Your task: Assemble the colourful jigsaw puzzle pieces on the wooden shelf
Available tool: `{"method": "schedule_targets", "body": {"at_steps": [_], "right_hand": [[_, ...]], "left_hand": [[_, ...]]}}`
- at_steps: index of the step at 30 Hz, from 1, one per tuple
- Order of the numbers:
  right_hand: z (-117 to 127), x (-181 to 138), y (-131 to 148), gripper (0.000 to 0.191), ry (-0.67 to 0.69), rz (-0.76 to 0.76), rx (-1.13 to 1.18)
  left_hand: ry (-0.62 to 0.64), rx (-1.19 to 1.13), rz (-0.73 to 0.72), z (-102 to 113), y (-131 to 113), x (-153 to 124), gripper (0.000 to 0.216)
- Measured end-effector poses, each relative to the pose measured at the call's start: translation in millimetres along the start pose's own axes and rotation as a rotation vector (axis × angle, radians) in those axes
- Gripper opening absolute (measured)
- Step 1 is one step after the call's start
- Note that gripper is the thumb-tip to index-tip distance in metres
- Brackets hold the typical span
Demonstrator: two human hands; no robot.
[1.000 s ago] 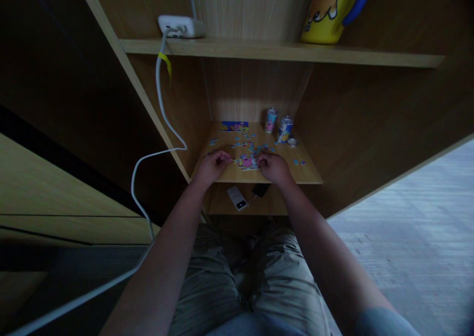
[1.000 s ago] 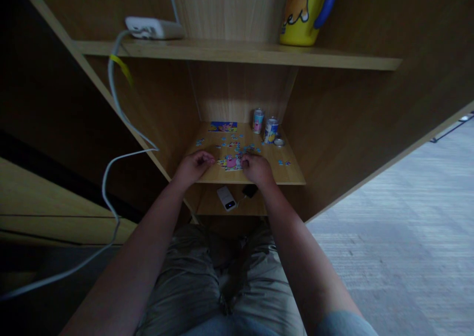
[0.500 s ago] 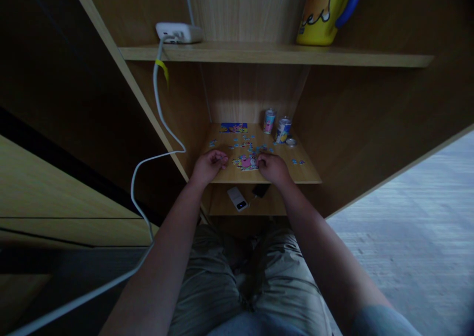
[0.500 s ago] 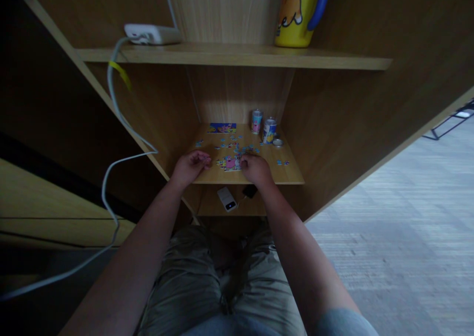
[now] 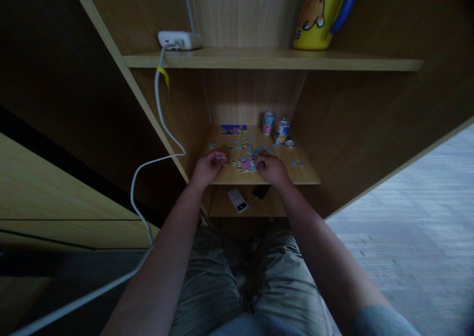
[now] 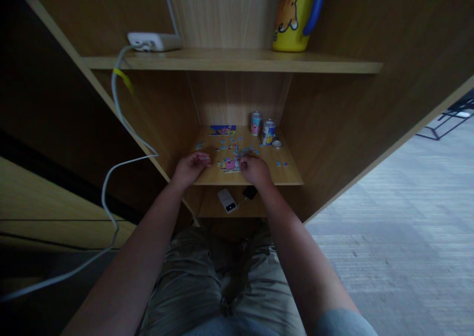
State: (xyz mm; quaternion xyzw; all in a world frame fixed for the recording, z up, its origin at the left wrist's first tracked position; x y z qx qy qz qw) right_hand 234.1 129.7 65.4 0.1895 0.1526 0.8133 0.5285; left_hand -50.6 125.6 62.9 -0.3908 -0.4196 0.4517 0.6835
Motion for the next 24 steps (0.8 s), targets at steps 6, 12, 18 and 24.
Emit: {"method": "schedule_targets", "body": {"at_steps": [6, 12, 18, 24], "right_hand": [[-0.2, -0.6, -0.5, 0.025, 0.001, 0.006, -0.001], [1.0, -1.3, 1.0, 0.025, -0.004, -0.001, -0.005], [1.8, -1.5, 2.5, 0.025, 0.008, 0.007, -0.008], [1.8, -1.4, 2.6, 0.025, 0.012, -0.001, -0.03]], "left_hand": [[0.029, 0.155, -0.005, 0.9, -1.1, -0.8, 0.034], [0.046, 0.155, -0.005, 0.0, -5.8, -2.0, 0.035], [0.049, 0.164, -0.002, -0.5, -11.8, -3.2, 0.031], [0.078, 0.2, -0.001, -2.6, -11.5, -2.3, 0.029]]}}
Point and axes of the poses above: each hand's wrist, its own x-axis towards the middle knuckle, its own z-axis out of the back of the hand, y = z × x, the point moved 2 cm from there along x, towards the middle knuckle, and after that the axes turned 12 degrees about y, right-handed, at the moved point
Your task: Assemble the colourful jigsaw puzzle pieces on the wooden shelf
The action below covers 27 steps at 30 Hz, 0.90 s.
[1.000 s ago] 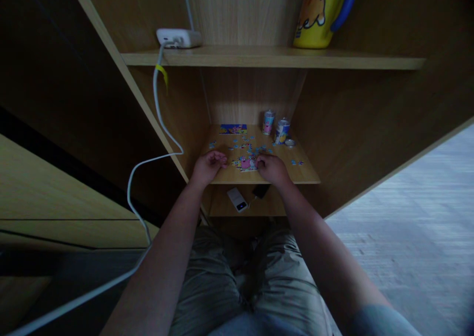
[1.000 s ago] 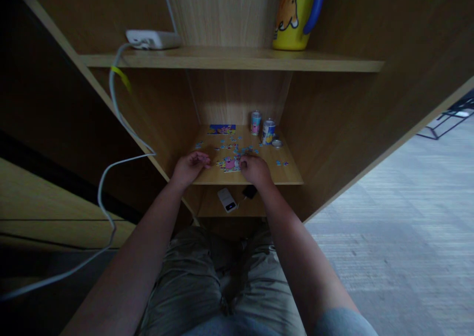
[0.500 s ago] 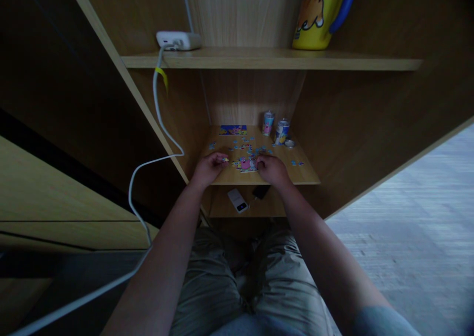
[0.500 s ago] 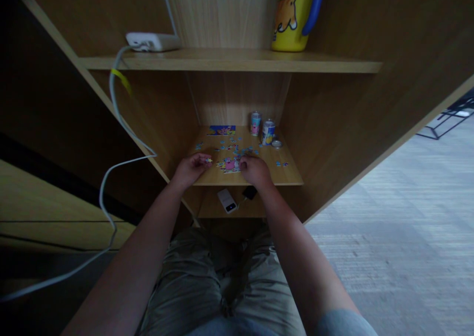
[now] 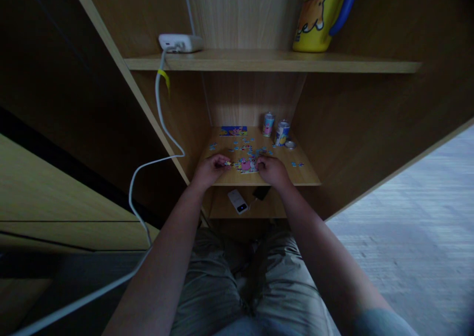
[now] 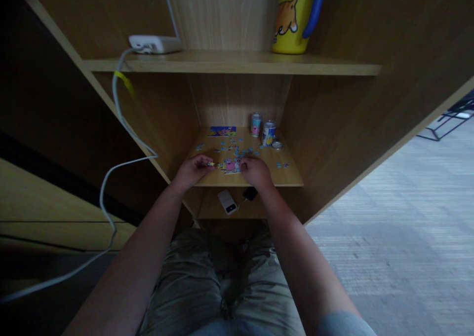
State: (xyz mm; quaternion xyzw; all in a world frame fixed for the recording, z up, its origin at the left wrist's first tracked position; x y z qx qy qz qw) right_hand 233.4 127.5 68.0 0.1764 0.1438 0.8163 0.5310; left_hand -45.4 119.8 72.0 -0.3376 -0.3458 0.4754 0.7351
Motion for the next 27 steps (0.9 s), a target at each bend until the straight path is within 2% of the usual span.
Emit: {"method": "schedule_targets", "body": {"at_steps": [5, 10, 27], "right_hand": [[-0.1, 0.5, -0.4, 0.026, 0.0, 0.001, -0.005], [-0.3, 0.7, -1.0, 0.026, 0.002, -0.016, 0.01], [-0.5, 0.6, -1.2, 0.026, 0.0, -0.004, 0.032]], "left_hand": [[0.078, 0.043, 0.009, -5.5, -4.4, 1.8, 0.029], [0.106, 0.092, -0.029, -8.5, -7.5, 2.1, 0.018], [0.045, 0.121, -0.035, -10.5, -13.5, -3.2, 0.016]]}}
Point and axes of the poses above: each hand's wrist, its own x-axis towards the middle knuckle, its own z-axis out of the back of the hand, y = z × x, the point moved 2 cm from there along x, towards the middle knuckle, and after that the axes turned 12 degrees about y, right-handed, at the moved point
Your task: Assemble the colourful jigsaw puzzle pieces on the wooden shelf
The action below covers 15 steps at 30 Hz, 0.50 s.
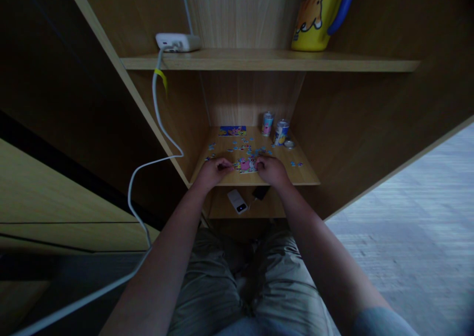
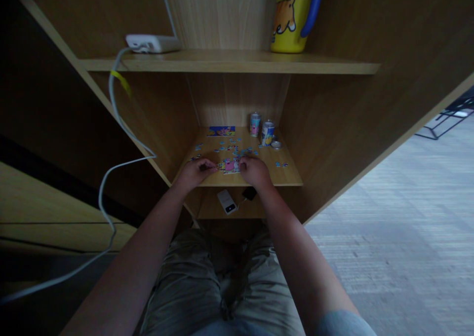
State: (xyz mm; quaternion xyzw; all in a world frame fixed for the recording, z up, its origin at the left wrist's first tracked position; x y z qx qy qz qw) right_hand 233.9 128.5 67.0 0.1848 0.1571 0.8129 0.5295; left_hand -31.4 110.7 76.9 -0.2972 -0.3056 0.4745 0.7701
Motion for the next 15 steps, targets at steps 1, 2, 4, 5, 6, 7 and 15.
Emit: {"method": "schedule_targets", "body": {"at_steps": [1, 2, 4, 5, 6, 7, 15], "right_hand": [[-0.1, 0.1, -0.2, 0.026, -0.001, 0.0, -0.001], [-0.2, 0.2, -0.3, 0.026, -0.002, -0.001, -0.003], [-0.4, 0.1, -0.3, 0.025, -0.002, -0.002, -0.006], [-0.5, 0.1, -0.2, 0.025, 0.0, -0.002, -0.006], [-0.5, 0.0, -0.1, 0.025, 0.002, -0.004, -0.006], [-0.5, -0.1, 0.0, 0.025, 0.003, -0.005, -0.007], [0.1, -0.3, 0.6, 0.026, -0.008, 0.006, 0.008]], "left_hand": [[-0.012, 0.003, 0.001, 0.1, -0.9, -0.1, 0.016], [-0.022, 0.009, 0.001, 0.3, -1.7, -0.2, 0.016], [-0.024, 0.021, -0.005, 0.6, -3.1, -0.1, 0.016], [-0.018, 0.025, -0.007, 0.6, -3.7, -0.1, 0.016], [-0.011, 0.026, -0.01, 0.6, -4.2, -0.1, 0.015], [-0.004, 0.028, -0.011, 0.6, -4.6, -0.3, 0.014], [0.024, 0.033, -0.041, 0.8, -5.0, -1.6, 0.014]]}}
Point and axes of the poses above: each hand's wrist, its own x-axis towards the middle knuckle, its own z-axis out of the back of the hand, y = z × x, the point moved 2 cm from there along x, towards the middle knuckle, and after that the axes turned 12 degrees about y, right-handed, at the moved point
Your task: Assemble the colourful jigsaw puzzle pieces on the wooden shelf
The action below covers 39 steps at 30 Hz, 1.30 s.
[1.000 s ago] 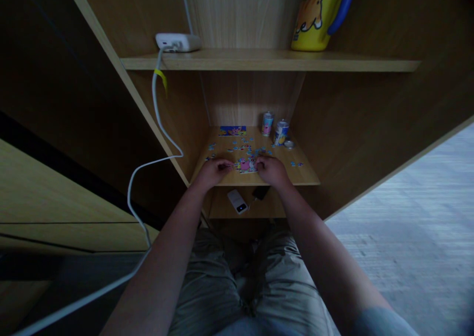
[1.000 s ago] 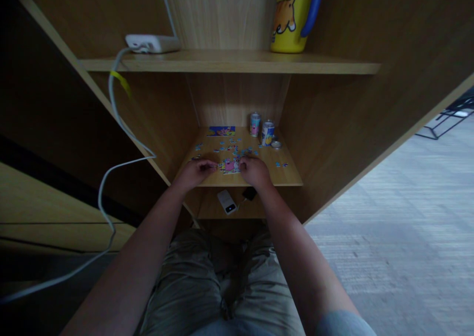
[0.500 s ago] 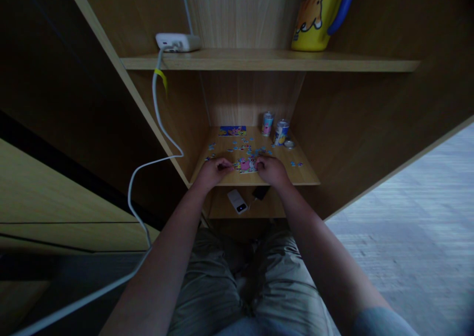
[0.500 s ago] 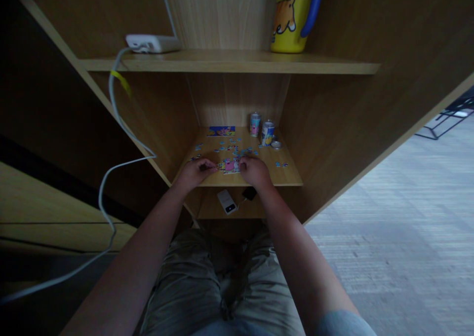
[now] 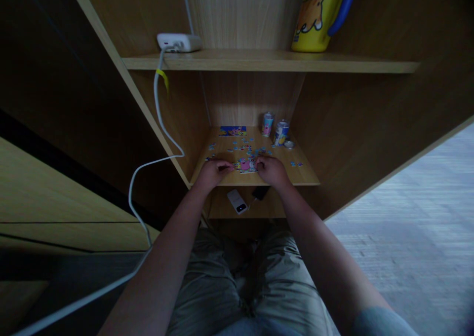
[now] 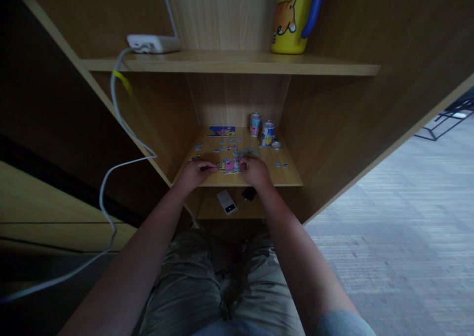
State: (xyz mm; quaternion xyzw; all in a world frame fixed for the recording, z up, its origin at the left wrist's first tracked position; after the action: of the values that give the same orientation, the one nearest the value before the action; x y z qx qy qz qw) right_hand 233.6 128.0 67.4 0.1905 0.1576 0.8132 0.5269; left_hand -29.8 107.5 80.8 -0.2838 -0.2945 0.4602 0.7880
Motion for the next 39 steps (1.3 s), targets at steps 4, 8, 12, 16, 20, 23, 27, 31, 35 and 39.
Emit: {"method": "schedule_targets", "body": {"at_steps": [4, 8, 12, 16, 20, 23, 27, 31, 35, 39], "right_hand": [[0.3, 0.1, -0.3, 0.025, 0.002, -0.007, -0.006], [-0.1, 0.6, -0.8, 0.025, 0.01, -0.01, -0.007], [-0.5, 0.8, -0.8, 0.025, 0.005, -0.015, -0.015], [-0.7, 1.0, -0.9, 0.025, 0.009, -0.022, -0.02], [-1.0, 1.2, -1.1, 0.026, 0.007, 0.003, -0.009], [-1.2, 1.4, -1.6, 0.025, -0.004, 0.007, -0.004], [-1.2, 1.4, -1.9, 0.025, 0.004, 0.004, -0.001], [-1.4, 1.6, -2.2, 0.026, 0.01, 0.005, 0.007], [-2.2, 2.3, -3.0, 0.026, 0.002, -0.002, -0.004], [-2.0, 2.1, -2.4, 0.026, 0.006, 0.004, -0.016]], "left_hand": [[-0.005, 0.045, -0.053, 0.6, 0.6, 1.2, 0.012], [-0.002, 0.115, -0.085, -1.0, 1.5, 2.4, 0.014], [0.001, 0.148, -0.126, -2.6, 1.4, 2.5, 0.016], [-0.007, 0.191, -0.145, -2.5, 2.8, 3.1, 0.015], [-0.014, 0.225, -0.174, -3.1, 6.5, 4.1, 0.015], [-0.005, 0.207, -0.196, -3.8, 8.5, 4.7, 0.014], [0.007, 0.209, -0.19, -4.0, 8.0, 4.5, 0.012], [-0.017, 0.216, -0.186, -3.3, 6.2, 3.5, 0.008], [-0.015, 0.219, -0.193, -3.4, 5.9, 3.3, 0.009], [0.004, 0.205, -0.187, -3.8, 6.7, 3.6, 0.012]]}}
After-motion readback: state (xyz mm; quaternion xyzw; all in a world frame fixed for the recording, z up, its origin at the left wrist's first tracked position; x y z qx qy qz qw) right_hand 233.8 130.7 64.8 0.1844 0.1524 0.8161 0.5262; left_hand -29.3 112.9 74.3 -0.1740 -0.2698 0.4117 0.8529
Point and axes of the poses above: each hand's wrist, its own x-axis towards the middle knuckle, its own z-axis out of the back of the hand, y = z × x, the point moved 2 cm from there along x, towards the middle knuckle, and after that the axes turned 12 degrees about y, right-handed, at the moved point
